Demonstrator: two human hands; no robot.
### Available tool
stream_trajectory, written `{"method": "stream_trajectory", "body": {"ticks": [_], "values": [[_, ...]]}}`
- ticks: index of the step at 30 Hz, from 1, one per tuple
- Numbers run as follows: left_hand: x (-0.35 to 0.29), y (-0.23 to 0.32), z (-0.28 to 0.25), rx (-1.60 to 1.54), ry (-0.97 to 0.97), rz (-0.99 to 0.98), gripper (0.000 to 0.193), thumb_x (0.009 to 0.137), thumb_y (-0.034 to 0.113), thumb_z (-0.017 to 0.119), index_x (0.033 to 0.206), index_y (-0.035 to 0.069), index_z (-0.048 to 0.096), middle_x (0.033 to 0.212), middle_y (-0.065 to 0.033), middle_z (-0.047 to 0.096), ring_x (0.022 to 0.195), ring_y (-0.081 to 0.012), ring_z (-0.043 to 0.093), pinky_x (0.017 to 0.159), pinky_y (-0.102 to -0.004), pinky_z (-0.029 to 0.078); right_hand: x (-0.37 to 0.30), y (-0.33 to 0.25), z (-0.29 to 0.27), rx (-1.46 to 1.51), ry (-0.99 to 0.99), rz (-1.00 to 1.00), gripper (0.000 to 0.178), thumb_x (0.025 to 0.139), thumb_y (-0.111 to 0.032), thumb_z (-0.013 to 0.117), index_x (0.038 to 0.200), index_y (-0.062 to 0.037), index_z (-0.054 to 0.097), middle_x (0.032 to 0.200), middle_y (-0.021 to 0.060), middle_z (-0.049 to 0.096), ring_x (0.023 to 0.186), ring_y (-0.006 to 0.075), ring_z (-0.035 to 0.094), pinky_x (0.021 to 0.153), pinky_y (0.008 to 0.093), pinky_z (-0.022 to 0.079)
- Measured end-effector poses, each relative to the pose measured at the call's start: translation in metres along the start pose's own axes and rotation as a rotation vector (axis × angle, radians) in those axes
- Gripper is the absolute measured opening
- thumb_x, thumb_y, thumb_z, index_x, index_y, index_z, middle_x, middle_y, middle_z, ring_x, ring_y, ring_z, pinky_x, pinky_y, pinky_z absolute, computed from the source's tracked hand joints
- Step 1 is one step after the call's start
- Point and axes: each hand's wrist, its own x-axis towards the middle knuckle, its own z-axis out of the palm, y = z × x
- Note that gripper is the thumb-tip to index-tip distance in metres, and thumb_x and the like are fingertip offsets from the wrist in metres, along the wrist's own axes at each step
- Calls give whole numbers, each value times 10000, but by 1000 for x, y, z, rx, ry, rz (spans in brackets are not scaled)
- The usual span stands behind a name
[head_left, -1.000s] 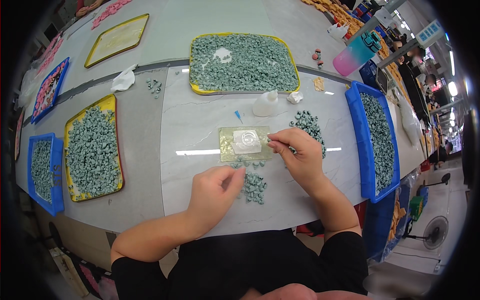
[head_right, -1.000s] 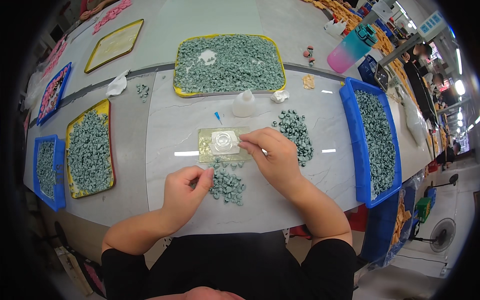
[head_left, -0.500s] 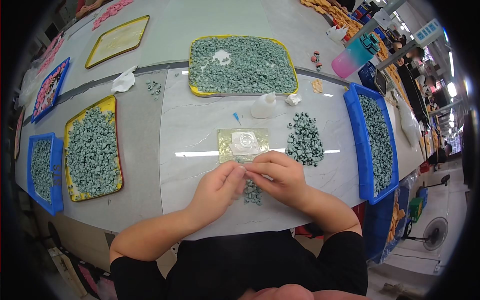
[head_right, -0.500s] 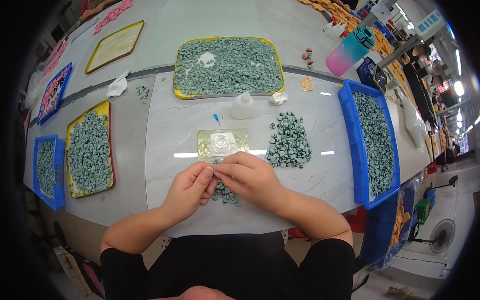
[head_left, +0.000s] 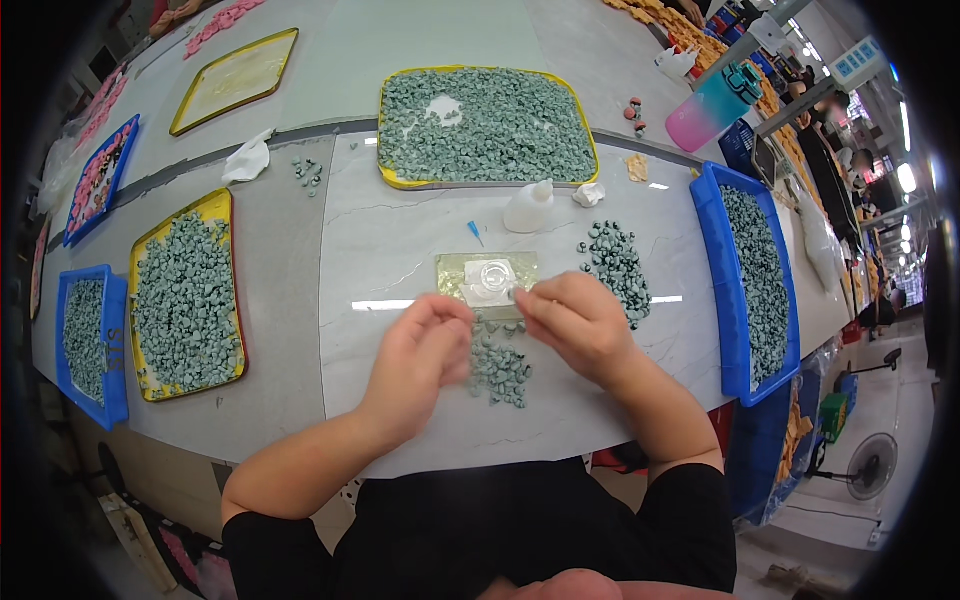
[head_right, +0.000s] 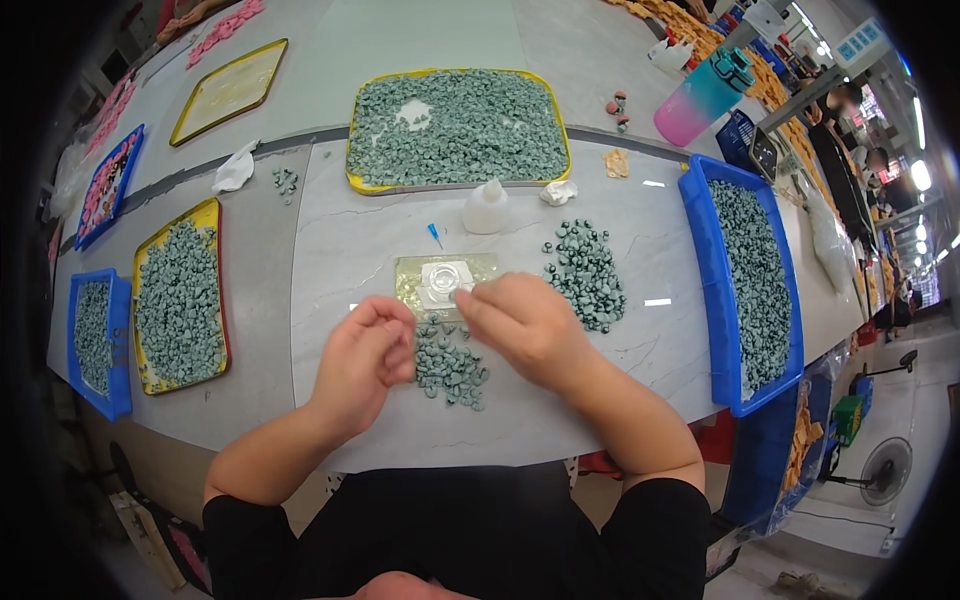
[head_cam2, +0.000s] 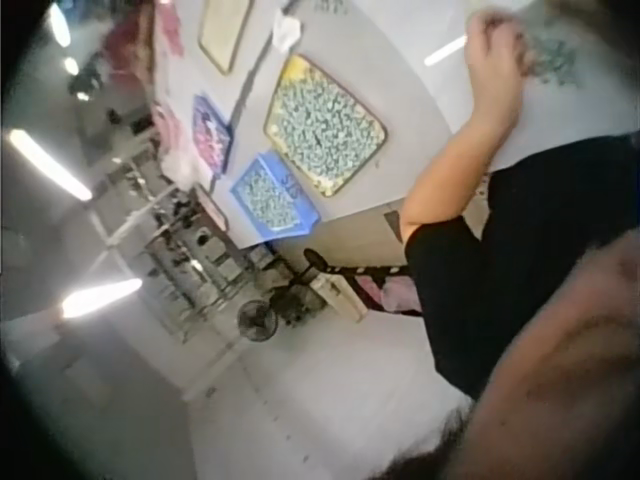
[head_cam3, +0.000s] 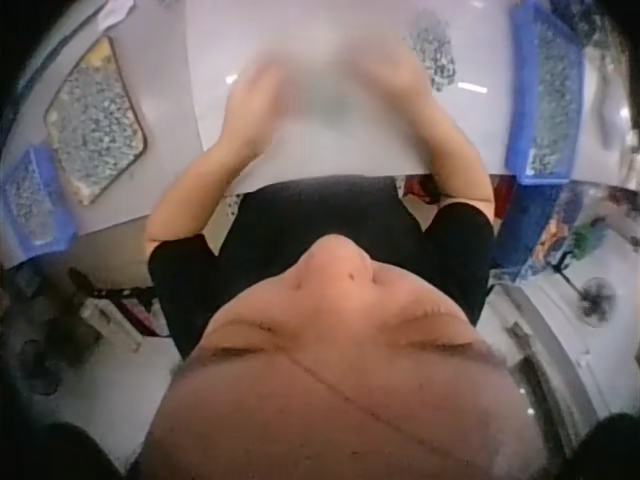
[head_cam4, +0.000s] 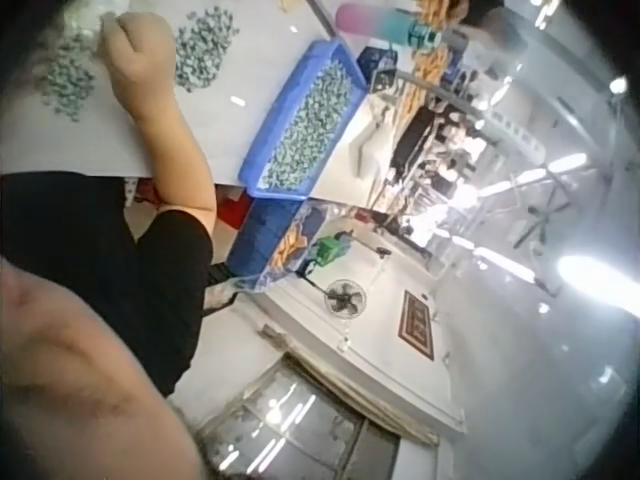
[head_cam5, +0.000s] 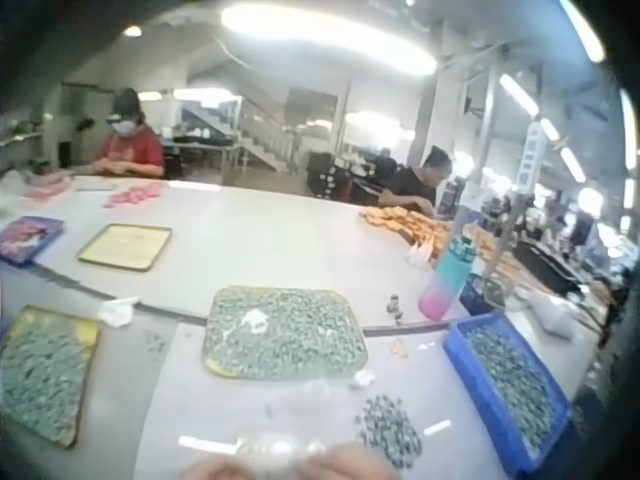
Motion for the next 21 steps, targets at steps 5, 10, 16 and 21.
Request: {"method": "stream_trajectory", "body": {"ticks": [5, 10, 16, 21], "values": [[9, 8, -13, -525, 82, 99, 368, 713, -133, 381, 1062, -37, 448, 1003, -107, 463, 815, -168, 462, 700, -264, 413, 1, 7, 3, -140, 8, -53, 283, 634, 18, 668, 916, 21, 643, 788, 72, 596, 656, 208, 579, 548, 300, 451], [13, 11, -19, -559, 148, 115, 312, 803, -106, 430, 1111, -58, 429, 1019, -119, 468, 844, -166, 473, 741, -240, 432, 5, 6, 8, -227, -48, -111, 296, 641, -21, 620, 932, 22, 648, 807, 72, 582, 676, 210, 586, 555, 301, 462], [12, 10, -20, -514, 177, 42, 253, 914, 12, 450, 1157, -54, 420, 1079, -127, 499, 815, -128, 478, 720, -222, 429, 7, 5, 12, -250, -51, -124, 308, 635, -30, 605, 936, 24, 649, 823, 75, 578, 693, 211, 591, 567, 300, 477], [8, 7, -18, -453, 138, -17, 173, 957, 130, 446, 1080, 9, 464, 996, -91, 527, 619, -80, 406, 514, -185, 351, 8, 5, 14, -275, -55, -138, 303, 640, -33, 599, 933, 25, 650, 828, 74, 578, 699, 208, 595, 577, 302, 488]]}}
